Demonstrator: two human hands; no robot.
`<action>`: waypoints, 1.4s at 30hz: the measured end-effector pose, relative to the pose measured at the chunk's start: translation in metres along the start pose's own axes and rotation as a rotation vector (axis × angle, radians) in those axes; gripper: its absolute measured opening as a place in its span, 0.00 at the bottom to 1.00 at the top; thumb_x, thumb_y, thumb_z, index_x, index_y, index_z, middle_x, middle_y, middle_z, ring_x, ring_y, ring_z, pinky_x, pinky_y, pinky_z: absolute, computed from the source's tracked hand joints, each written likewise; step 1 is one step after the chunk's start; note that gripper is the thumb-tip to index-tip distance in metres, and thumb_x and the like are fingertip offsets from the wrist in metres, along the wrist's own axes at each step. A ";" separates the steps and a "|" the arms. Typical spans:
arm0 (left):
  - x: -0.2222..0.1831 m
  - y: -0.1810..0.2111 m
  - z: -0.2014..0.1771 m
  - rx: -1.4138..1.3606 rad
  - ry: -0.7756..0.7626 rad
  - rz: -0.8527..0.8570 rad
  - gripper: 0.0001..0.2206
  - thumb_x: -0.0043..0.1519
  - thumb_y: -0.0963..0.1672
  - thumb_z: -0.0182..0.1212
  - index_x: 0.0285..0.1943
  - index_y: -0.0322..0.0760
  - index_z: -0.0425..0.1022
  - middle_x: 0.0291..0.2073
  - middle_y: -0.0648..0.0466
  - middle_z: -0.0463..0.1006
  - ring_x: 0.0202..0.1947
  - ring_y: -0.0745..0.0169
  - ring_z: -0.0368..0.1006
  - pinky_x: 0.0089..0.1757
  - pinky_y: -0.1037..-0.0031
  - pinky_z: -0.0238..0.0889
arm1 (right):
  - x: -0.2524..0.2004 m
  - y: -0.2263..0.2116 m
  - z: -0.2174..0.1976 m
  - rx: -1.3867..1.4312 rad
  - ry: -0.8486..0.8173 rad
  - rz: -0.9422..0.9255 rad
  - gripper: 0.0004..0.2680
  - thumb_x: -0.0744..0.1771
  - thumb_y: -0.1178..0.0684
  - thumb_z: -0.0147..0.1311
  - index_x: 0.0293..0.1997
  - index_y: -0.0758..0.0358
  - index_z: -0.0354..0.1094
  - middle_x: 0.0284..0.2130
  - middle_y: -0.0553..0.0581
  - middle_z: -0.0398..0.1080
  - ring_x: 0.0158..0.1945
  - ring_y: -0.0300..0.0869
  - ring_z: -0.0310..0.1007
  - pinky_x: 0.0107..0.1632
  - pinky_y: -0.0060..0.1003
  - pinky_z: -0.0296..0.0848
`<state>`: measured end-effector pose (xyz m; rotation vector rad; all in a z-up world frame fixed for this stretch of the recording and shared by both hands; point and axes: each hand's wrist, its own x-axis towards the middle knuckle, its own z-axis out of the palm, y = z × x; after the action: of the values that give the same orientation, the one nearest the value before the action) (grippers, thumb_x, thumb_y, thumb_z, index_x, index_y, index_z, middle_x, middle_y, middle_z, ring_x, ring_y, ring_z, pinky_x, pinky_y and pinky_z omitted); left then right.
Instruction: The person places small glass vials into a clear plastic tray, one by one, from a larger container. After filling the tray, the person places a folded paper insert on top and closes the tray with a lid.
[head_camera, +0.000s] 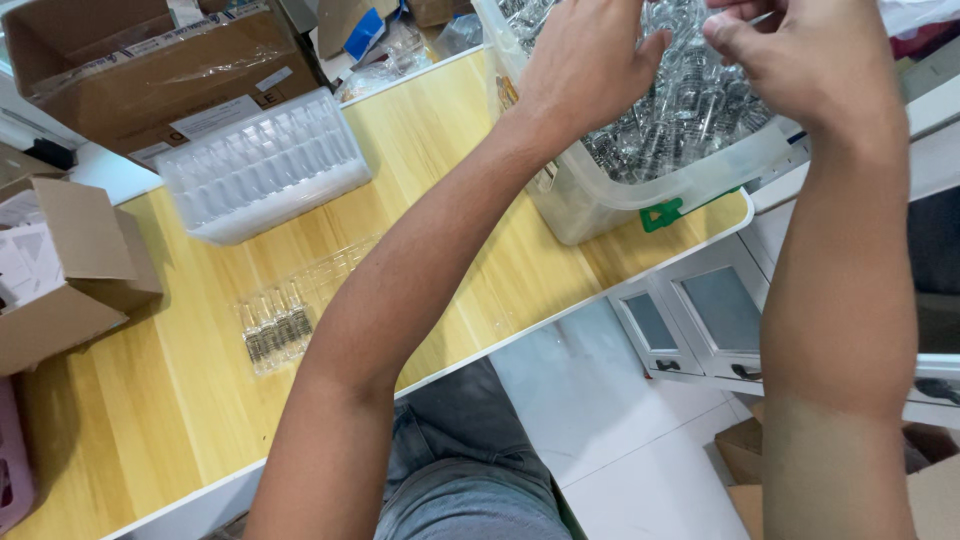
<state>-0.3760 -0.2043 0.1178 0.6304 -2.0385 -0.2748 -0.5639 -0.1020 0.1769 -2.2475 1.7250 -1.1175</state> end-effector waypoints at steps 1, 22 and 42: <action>0.001 0.001 0.000 -0.016 -0.043 -0.051 0.14 0.59 0.46 0.68 0.45 0.32 0.74 0.29 0.48 0.81 0.37 0.44 0.78 0.40 0.54 0.68 | 0.002 -0.002 -0.002 0.006 -0.015 -0.021 0.04 0.71 0.62 0.60 0.48 0.72 0.72 0.38 0.57 0.74 0.40 0.40 0.75 0.41 0.35 0.73; 0.006 0.003 -0.017 -0.188 -0.269 -0.184 0.12 0.55 0.49 0.74 0.37 0.39 0.84 0.24 0.53 0.83 0.27 0.63 0.81 0.34 0.69 0.72 | 0.018 0.014 -0.018 -0.019 -0.355 0.256 0.10 0.67 0.49 0.67 0.45 0.65 0.76 0.33 0.54 0.74 0.35 0.38 0.73 0.39 0.34 0.72; 0.002 -0.002 -0.010 -0.350 -0.115 -0.025 0.14 0.57 0.46 0.75 0.45 0.38 0.76 0.33 0.59 0.84 0.30 0.72 0.83 0.34 0.77 0.75 | 0.007 0.077 -0.020 -0.071 -0.239 0.249 0.11 0.72 0.46 0.57 0.49 0.65 0.75 0.37 0.60 0.75 0.41 0.44 0.76 0.41 0.41 0.74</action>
<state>-0.3675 -0.2064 0.1234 0.4301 -2.0261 -0.6791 -0.6366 -0.1283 0.1570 -2.0323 1.9003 -0.7162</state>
